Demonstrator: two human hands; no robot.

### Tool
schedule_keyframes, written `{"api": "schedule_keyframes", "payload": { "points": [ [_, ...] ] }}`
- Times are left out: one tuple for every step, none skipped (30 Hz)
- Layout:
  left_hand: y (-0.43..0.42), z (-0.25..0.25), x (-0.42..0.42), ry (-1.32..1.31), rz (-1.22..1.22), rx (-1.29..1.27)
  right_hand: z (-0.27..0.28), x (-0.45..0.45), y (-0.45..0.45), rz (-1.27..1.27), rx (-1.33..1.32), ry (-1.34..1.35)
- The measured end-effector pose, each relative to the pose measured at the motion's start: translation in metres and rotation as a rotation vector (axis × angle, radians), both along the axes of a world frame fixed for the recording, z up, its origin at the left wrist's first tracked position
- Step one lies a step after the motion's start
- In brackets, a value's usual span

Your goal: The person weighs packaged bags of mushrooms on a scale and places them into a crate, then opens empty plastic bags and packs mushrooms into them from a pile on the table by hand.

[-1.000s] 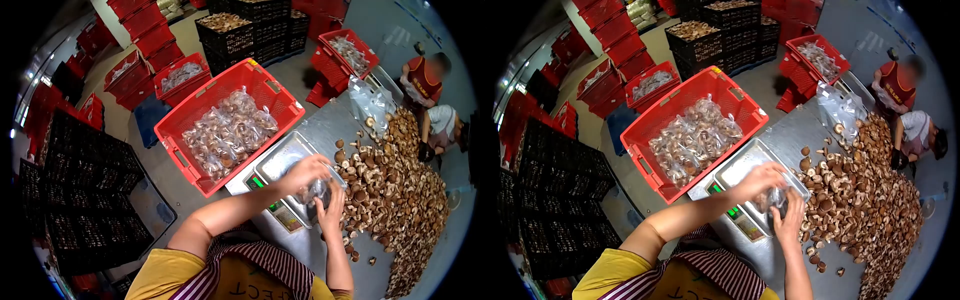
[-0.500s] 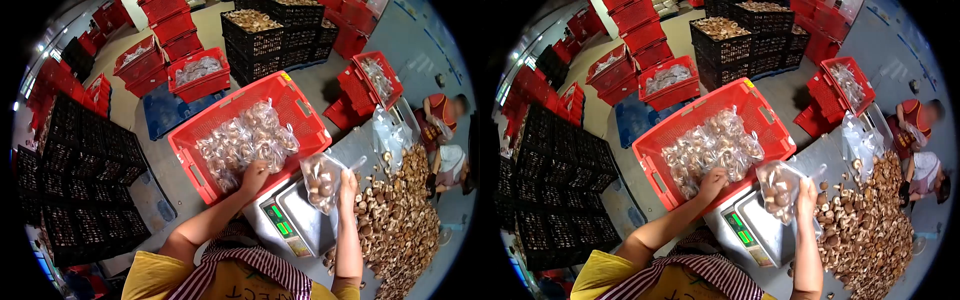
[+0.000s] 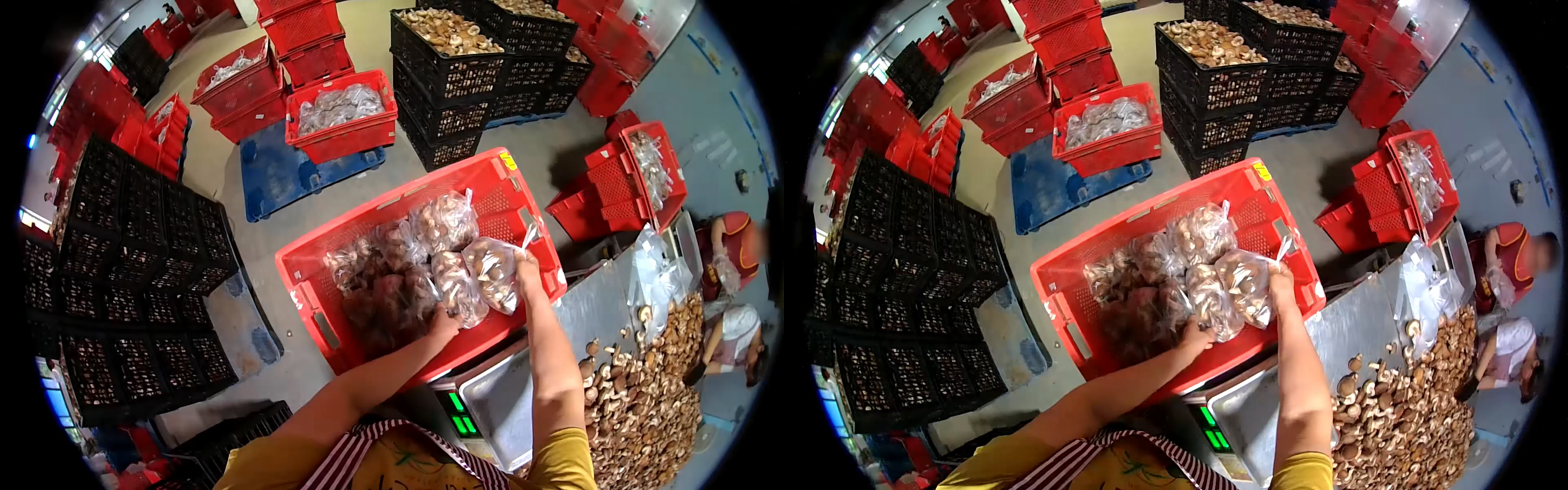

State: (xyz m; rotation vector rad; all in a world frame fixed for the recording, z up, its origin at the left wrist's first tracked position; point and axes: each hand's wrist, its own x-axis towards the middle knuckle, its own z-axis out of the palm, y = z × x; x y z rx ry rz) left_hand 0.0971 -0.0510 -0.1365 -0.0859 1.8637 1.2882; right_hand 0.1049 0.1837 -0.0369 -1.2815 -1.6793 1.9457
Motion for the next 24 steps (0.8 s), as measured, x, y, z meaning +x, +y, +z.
{"api": "schedule_keyframes", "payload": {
  "points": [
    [0.009, -0.014, 0.007, 0.064, 0.008, -0.016, -0.023, 0.001, 0.007, 0.016, -0.051, -0.011],
    [0.017, -0.029, 0.014, 0.129, 0.016, -0.034, -0.036, 0.002, 0.009, 0.022, -0.045, -0.065],
    [0.025, -0.024, 0.014, 0.194, -0.041, -0.067, -0.049, 0.003, 0.013, 0.081, -0.024, -0.055],
    [0.033, -0.018, 0.015, 0.261, -0.096, -0.102, -0.069, 0.004, 0.018, 0.054, 0.026, -0.123],
    [0.041, -0.012, 0.015, 0.329, -0.148, -0.139, -0.095, 0.007, 0.024, 0.027, 0.076, -0.19],
    [0.051, -0.006, 0.01, 0.268, -0.185, -0.158, -0.139, 0.012, 0.035, -0.053, 0.04, -0.12],
    [0.06, -0.005, 0.006, 0.208, -0.223, -0.177, -0.124, 0.01, 0.027, -0.05, 0.034, -0.126],
    [0.065, -0.004, 0.005, 0.223, -0.224, -0.129, -0.107, 0.011, 0.02, 0.011, 0.302, -0.247],
    [0.067, -0.005, 0.004, 0.256, -0.272, -0.131, -0.095, 0.013, 0.014, 0.077, 0.571, -0.366],
    [0.069, -0.005, 0.002, 0.29, -0.319, -0.133, -0.086, 0.013, 0.011, 0.11, 0.592, -0.426],
    [0.066, -0.005, 0.003, 0.253, -0.309, -0.131, -0.078, 0.015, 0.004, 0.115, 0.585, -0.432],
    [0.062, -0.003, 0.003, 0.217, -0.3, -0.128, -0.04, 0.008, -0.017, 0.145, 0.759, -0.435],
    [0.058, -0.003, 0.004, 0.219, -0.296, -0.112, -0.007, 0.003, -0.035, 0.175, 0.933, -0.431],
    [0.053, -0.002, 0.003, 0.224, -0.291, -0.097, 0.011, 0.002, -0.047, 0.223, 0.902, -0.389],
    [0.044, 0.009, 0.003, 0.224, -0.29, -0.103, 0.035, 0.0, -0.058, 0.332, 0.857, -0.389],
    [0.032, 0.032, 0.002, 0.302, -0.294, -0.059, 0.034, 0.004, -0.063, 0.339, 0.906, -0.362],
    [0.018, 0.049, -0.003, 0.381, -0.303, -0.013, 0.033, 0.01, -0.069, 0.34, 0.956, -0.336],
    [0.0, 0.054, -0.013, 0.248, -0.345, 0.127, 0.038, 0.016, -0.074, 0.329, 0.952, -0.335],
    [-0.017, 0.073, -0.025, 0.421, -0.338, 0.193, 0.051, 0.025, -0.078, 0.333, 0.878, -0.265],
    [-0.033, 0.091, -0.041, 0.591, -0.337, 0.268, 0.068, 0.037, -0.082, 0.327, 0.805, -0.199],
    [-0.05, 0.094, -0.061, 0.73, -0.337, 0.083, 0.095, 0.046, -0.09, 0.305, 0.73, -0.199],
    [-0.061, 0.139, -0.084, 1.066, -0.361, -0.058, 0.104, 0.06, -0.097, 0.282, 0.681, -0.142],
    [-0.075, 0.122, -0.095, 1.262, -0.206, -0.092, 0.115, 0.08, -0.103, 0.234, 0.648, -0.099],
    [-0.102, 0.092, -0.114, 1.25, -0.337, -0.121, 0.121, 0.099, -0.112, 0.193, 0.657, -0.093]
  ]
}}
